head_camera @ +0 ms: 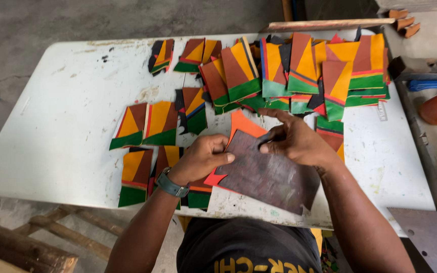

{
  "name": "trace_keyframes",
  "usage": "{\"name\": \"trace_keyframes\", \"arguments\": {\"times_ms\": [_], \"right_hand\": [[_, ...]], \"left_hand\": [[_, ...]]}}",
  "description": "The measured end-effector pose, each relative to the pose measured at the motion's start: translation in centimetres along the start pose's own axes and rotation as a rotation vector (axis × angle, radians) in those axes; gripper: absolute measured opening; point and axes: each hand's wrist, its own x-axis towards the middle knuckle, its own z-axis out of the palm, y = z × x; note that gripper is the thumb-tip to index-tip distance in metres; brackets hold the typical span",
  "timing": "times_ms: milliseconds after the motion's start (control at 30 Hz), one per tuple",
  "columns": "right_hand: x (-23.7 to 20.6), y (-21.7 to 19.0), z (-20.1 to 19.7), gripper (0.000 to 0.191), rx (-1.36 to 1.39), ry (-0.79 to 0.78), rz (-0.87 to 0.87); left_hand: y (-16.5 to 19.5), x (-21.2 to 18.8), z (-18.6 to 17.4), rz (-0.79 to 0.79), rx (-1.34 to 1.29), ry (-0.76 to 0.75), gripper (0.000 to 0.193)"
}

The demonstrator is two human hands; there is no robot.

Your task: The person holds a dark reddish-brown leather piece in one hand and repeatedly picks up colorful cut leather pieces from the table with the other hand, holds each against the dark piece to compare, then places it back on the table among the pile. The table is covered with many cut leather pieces in yellow, green, red, brown and black.

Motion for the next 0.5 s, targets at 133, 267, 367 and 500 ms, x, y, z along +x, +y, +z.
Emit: {"name": "trace_keyframes", "arguments": {"times_ms": [133,267,367,500], "right_hand": [[-0.5,-1.0,-0.6,0.084,-0.018,-0.015,0.117],[-0.8,-1.7,-0.8,0.082,0.0,-0.02,0.121],[-0.7,-1.6,-0.9,0.08,-0.02,-0.018,0.09],[-0.8,-1.1,-1.2,0.078,-0.061,-0.008,-0.013]], "left_hand": [[-1.9,0.4,0.0,-0.064,-0.17,-0.042,0.025],[-1.5,1.7,0.5,-0.175,-0.583,-0.085,0.025],[-0.5,2.2,1.4,-0.188,-0.382,-0.151,0.029],[0.4,2.6,2.3,-0.133,-0.307,-0.135,0.038]]}}
